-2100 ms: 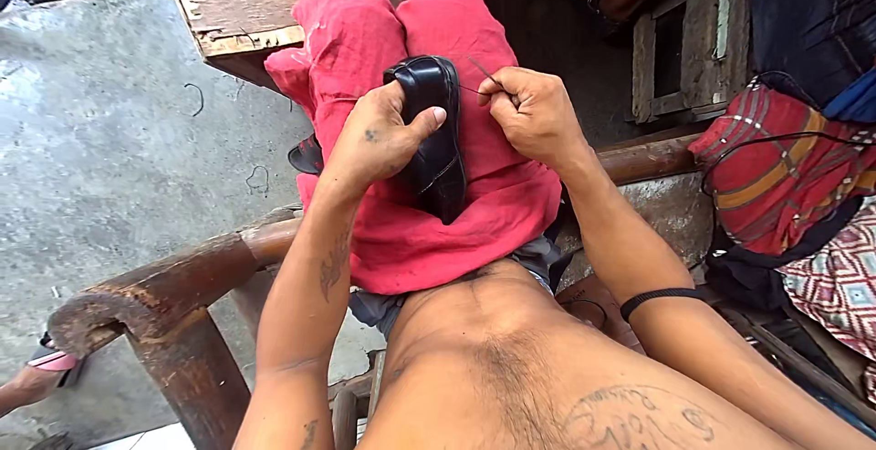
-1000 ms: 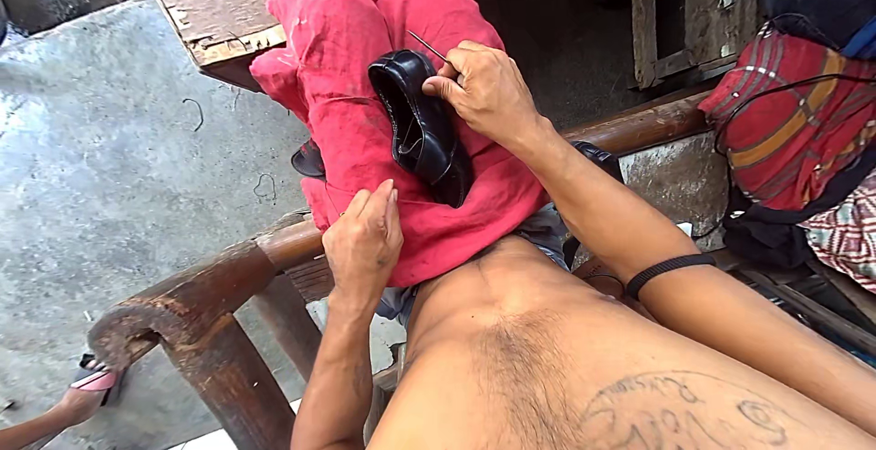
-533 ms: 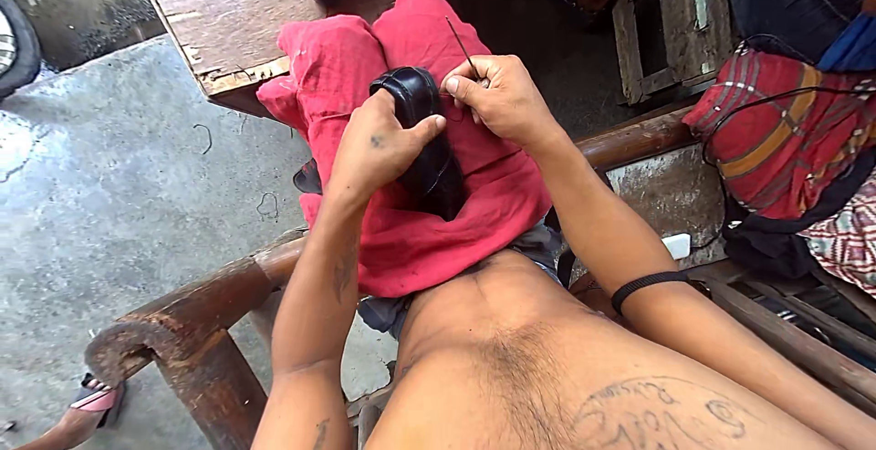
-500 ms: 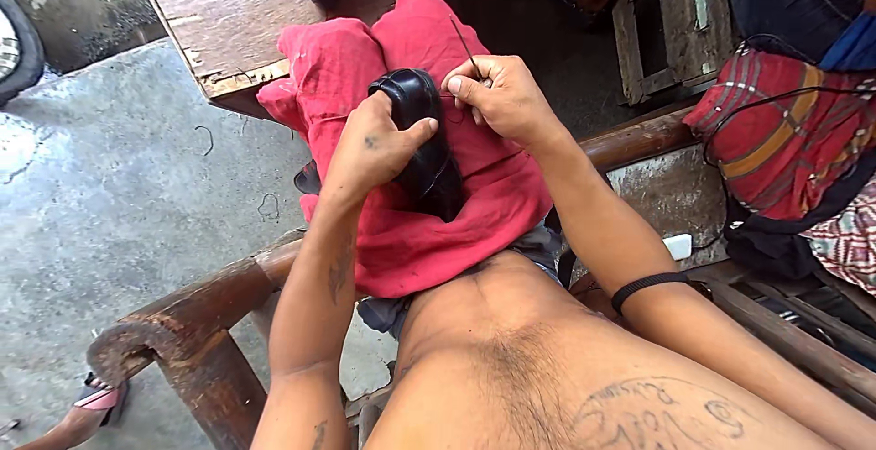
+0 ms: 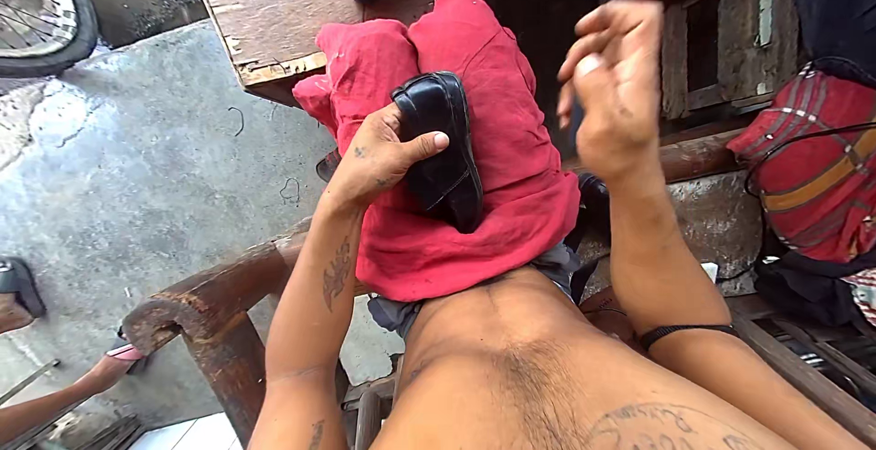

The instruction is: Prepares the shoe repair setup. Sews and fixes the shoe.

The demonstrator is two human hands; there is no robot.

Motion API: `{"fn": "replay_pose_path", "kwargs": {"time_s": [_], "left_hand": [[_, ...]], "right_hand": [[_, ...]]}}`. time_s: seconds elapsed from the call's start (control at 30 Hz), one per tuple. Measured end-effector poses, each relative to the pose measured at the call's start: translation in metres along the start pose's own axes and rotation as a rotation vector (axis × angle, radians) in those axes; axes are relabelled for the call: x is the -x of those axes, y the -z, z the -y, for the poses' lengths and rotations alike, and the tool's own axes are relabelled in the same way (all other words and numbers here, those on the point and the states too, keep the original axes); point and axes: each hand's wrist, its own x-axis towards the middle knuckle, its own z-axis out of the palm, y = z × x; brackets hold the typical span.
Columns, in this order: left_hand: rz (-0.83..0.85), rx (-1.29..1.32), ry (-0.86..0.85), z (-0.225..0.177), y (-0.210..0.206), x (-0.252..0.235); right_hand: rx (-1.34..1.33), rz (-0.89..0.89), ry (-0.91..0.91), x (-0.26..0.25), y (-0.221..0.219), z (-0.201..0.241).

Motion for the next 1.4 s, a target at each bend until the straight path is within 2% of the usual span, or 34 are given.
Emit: {"fn": "replay_pose_path", "kwargs": {"time_s": [0.07, 0.13, 0.23, 0.5, 0.63, 0.7, 0.87, 1.03, 1.17, 1.3, 1.4], "left_hand": [[-0.011, 0.031, -0.015, 0.004, -0.001, 0.003], [-0.001, 0.045, -0.024, 0.005, 0.001, 0.003], [-0.020, 0.028, -0.003, 0.003, -0.001, 0.004], [-0.033, 0.038, 0.002, 0.003, -0.003, 0.002], [-0.049, 0.046, -0.019, 0.005, -0.007, 0.002], [-0.037, 0.048, -0.037, 0.006, -0.007, 0.001], [0.031, -0.013, -0.084, 0.009, -0.006, -0.004], [0.075, -0.034, -0.082, 0.010, -0.002, -0.008], [0.076, -0.047, -0.048, 0.007, -0.004, -0.008], [0.003, -0.124, -0.009, 0.000, 0.002, 0.007], [-0.248, -0.331, -0.052, 0.004, 0.047, 0.044]], "right_hand": [[0.133, 0.200, -0.080, 0.019, -0.019, 0.004], [0.294, 0.286, -0.094, 0.032, -0.035, -0.001], [0.363, 0.263, -0.003, 0.040, -0.044, -0.009], [0.411, 0.250, 0.026, 0.038, -0.043, -0.010], [0.532, 0.318, 0.039, 0.034, -0.037, -0.007], [0.629, 0.390, 0.050, 0.027, -0.031, -0.001], [0.883, 0.704, 0.035, -0.016, -0.011, 0.030], [0.888, 0.932, 0.106, -0.063, -0.012, 0.038], [0.879, 0.972, 0.177, -0.074, -0.030, 0.031], [0.861, 0.974, 0.231, -0.077, -0.038, 0.024], [0.882, 0.912, 0.251, -0.071, -0.034, 0.016]]}}
